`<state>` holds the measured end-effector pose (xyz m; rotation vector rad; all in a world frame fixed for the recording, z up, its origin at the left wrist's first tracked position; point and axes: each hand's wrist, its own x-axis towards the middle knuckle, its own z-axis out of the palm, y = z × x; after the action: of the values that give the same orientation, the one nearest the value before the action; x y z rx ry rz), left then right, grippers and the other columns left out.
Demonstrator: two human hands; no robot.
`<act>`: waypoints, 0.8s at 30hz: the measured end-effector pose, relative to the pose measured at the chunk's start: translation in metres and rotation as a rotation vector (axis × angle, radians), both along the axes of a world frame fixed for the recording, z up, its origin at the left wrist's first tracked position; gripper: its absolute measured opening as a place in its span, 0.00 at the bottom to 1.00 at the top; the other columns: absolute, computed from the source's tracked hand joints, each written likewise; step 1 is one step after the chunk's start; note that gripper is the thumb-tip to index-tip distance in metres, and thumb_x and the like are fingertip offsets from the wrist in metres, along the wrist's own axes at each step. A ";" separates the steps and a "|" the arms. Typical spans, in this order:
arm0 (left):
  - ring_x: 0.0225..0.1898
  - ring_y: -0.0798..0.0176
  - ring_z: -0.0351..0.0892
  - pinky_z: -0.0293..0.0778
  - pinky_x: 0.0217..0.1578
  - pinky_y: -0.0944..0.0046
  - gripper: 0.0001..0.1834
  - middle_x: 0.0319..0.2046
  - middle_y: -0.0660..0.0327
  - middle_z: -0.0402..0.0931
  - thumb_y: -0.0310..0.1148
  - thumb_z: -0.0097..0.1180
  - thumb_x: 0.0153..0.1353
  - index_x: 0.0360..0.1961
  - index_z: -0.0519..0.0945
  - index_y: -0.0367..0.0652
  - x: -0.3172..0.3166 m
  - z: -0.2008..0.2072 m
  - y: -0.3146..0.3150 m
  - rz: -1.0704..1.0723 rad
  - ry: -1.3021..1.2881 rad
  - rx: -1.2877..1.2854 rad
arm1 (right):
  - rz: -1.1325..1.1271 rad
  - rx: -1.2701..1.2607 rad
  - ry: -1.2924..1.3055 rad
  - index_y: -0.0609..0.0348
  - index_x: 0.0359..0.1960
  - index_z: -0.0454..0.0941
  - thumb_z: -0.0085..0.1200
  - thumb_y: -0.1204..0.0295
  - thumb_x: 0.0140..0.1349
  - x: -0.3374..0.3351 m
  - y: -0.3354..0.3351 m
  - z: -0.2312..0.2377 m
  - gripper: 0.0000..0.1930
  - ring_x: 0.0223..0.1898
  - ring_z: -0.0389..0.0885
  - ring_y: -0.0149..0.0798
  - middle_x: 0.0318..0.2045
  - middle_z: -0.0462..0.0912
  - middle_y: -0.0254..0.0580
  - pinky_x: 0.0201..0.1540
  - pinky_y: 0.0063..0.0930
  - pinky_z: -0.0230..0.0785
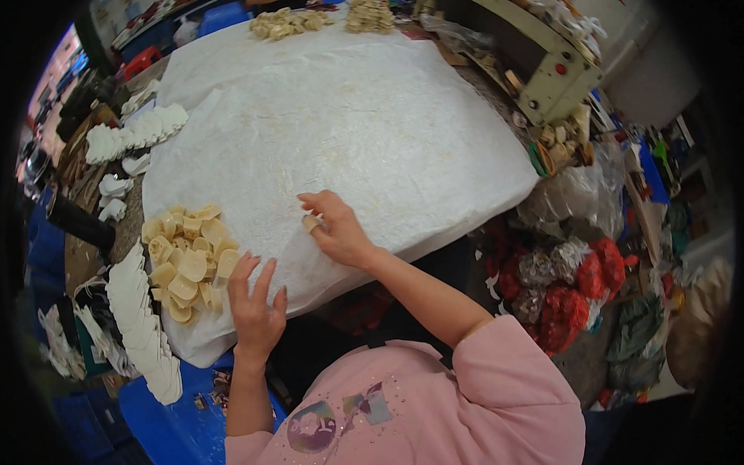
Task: The recorder sorts and arranges small cream-colored shoe components on a table in a manufacturing environment.
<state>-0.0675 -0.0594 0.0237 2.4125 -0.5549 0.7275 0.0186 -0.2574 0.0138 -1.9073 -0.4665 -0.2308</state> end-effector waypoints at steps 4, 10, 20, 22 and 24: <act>0.57 0.46 0.67 0.63 0.56 0.51 0.26 0.52 0.50 0.68 0.24 0.61 0.47 0.52 0.75 0.42 0.024 -0.011 -0.008 -0.046 0.144 0.043 | 0.034 -0.153 0.012 0.60 0.52 0.71 0.51 0.80 0.57 0.010 -0.023 0.001 0.19 0.44 0.75 0.44 0.43 0.74 0.49 0.44 0.33 0.71; 0.61 0.47 0.65 0.63 0.58 0.50 0.27 0.54 0.50 0.68 0.25 0.61 0.47 0.53 0.75 0.43 0.034 -0.010 -0.009 0.002 0.311 0.117 | 0.248 -0.357 -0.078 0.61 0.51 0.72 0.55 0.78 0.51 0.026 -0.036 -0.008 0.22 0.47 0.70 0.49 0.46 0.73 0.48 0.49 0.38 0.65; 0.62 0.53 0.66 0.61 0.62 0.55 0.26 0.56 0.53 0.69 0.34 0.57 0.50 0.54 0.75 0.45 0.040 -0.001 -0.013 -0.037 0.476 0.184 | 0.514 -0.316 -0.030 0.55 0.46 0.76 0.59 0.69 0.45 0.042 -0.041 0.005 0.22 0.45 0.70 0.46 0.46 0.74 0.43 0.46 0.41 0.55; 0.60 0.53 0.67 0.64 0.60 0.55 0.28 0.55 0.53 0.70 0.33 0.60 0.44 0.52 0.77 0.46 0.039 -0.004 -0.011 -0.058 0.461 0.191 | 0.579 -0.272 -0.022 0.55 0.45 0.76 0.59 0.70 0.43 0.044 -0.036 -0.003 0.22 0.44 0.70 0.45 0.46 0.74 0.44 0.46 0.40 0.55; 0.60 0.55 0.68 0.65 0.59 0.57 0.28 0.54 0.55 0.71 0.33 0.61 0.45 0.52 0.77 0.46 0.039 -0.009 -0.013 0.025 0.455 0.187 | 0.498 -0.305 -0.013 0.55 0.44 0.76 0.58 0.71 0.43 0.041 -0.034 -0.003 0.22 0.45 0.70 0.46 0.46 0.74 0.44 0.46 0.40 0.55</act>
<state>-0.0285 -0.0721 0.0150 2.6441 -0.4184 0.1237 0.0601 -0.2913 0.0107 -2.0114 -1.0105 0.1652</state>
